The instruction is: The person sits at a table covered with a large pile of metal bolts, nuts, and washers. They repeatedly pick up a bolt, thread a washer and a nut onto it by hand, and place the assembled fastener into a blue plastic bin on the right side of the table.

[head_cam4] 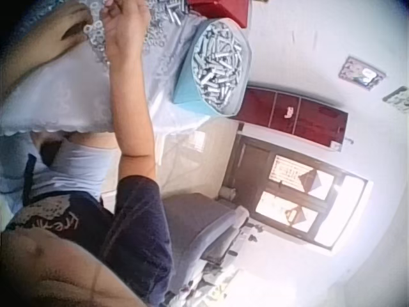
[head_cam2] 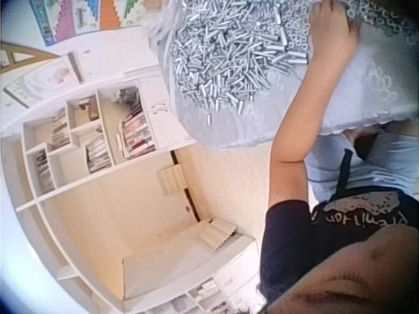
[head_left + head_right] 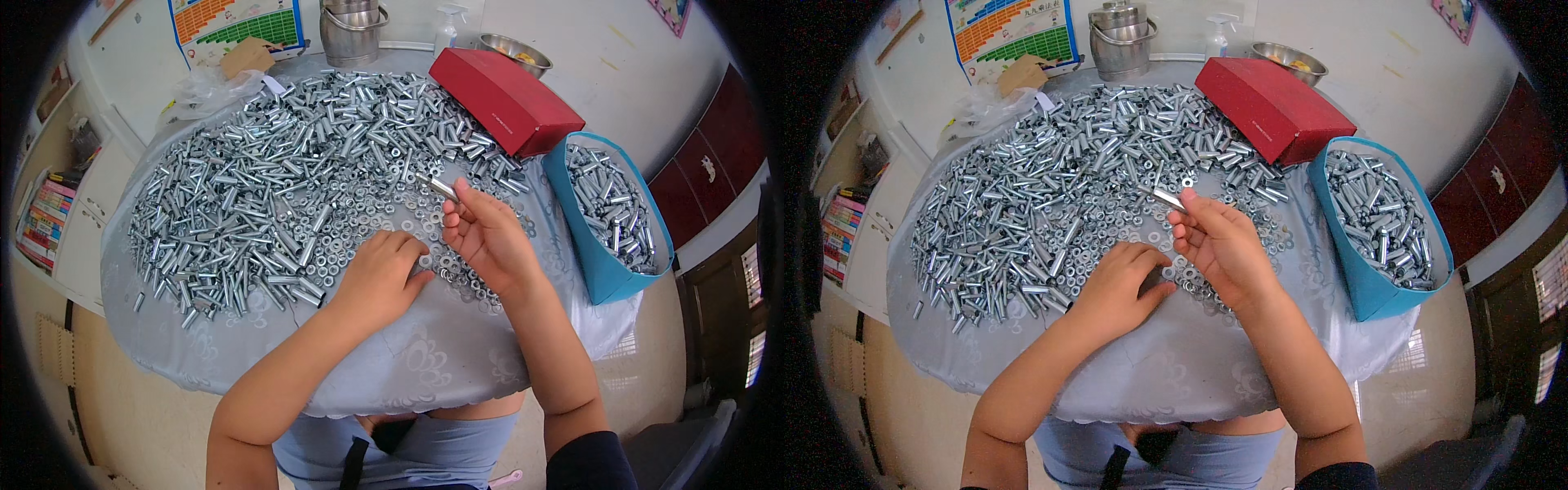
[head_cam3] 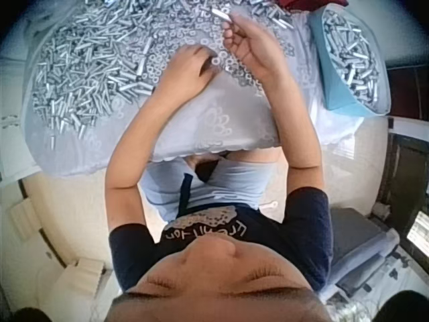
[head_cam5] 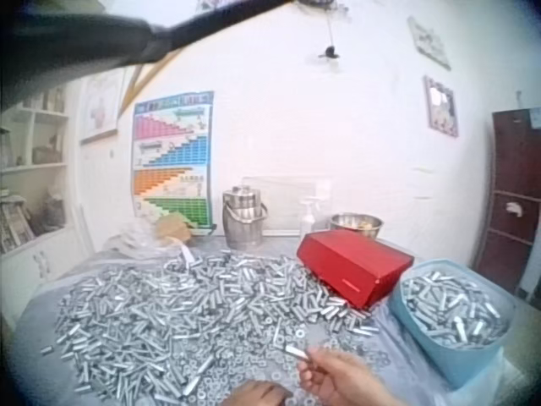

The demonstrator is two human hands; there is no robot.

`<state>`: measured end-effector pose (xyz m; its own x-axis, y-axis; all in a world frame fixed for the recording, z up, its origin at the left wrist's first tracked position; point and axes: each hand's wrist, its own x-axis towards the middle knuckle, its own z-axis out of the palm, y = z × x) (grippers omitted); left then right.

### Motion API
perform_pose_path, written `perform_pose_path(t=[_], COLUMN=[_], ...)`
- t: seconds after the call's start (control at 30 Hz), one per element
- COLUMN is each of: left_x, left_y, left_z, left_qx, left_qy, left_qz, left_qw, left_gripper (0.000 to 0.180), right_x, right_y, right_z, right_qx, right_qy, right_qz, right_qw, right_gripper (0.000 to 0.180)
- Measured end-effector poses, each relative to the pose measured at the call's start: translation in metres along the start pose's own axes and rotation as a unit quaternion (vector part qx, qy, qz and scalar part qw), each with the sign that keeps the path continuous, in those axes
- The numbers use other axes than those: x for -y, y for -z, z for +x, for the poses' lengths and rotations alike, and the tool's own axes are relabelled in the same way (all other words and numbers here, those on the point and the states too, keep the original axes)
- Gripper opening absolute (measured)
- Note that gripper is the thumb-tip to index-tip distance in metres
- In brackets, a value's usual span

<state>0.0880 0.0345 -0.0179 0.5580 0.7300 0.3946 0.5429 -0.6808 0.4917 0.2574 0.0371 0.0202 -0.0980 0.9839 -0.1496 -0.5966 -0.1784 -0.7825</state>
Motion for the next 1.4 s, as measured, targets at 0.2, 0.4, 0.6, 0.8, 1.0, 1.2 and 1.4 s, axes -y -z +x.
perform_pose_path(t=[0.2, 0.4, 0.6, 0.8, 1.0, 1.2, 1.4], left_x=[0.005, 0.002, -0.006, 0.01, 0.022, 0.027, 0.024], left_y=[0.0, 0.002, 0.013, 0.031, 0.044, 0.041, 0.042], left_z=[0.0, 0.001, 0.003, 0.012, 0.012, 0.011, 0.011], left_qx=[0.011, 0.01, 0.066, -0.062, -0.08, -0.049, -0.021], left_qy=[-0.054, -0.039, 0.128, 0.224, 0.276, 0.287, 0.288], left_qz=[0.028, -0.005, -0.182, -0.489, -0.686, -0.734, -0.724], left_qw=[0.998, 0.999, 0.973, 0.841, 0.669, 0.613, 0.626], left_gripper=[0.017, 0.014, 0.016, 0.017, 0.02, 0.018, 0.018], right_x=[0.001, 0.001, 0.001, -0.001, -0.003, -0.008, -0.008], right_y=[-0.002, 0.0, -0.001, -0.002, -0.001, -0.007, -0.008], right_z=[-0.001, -0.001, 0.0, 0.001, 0.001, -0.001, -0.002], right_qx=[0.0, 0.012, 0.001, -0.027, -0.008, -0.01, -0.003], right_qy=[0.0, 0.002, 0.001, 0.003, 0.008, 0.008, 0.024], right_qz=[-0.001, 0.008, -0.004, -0.034, -0.084, -0.117, -0.142], right_qw=[1.0, 1.0, 1.0, 0.999, 0.996, 0.993, 0.99], right_gripper=[0.019, 0.019, 0.018, 0.019, 0.022, 0.02, 0.02])
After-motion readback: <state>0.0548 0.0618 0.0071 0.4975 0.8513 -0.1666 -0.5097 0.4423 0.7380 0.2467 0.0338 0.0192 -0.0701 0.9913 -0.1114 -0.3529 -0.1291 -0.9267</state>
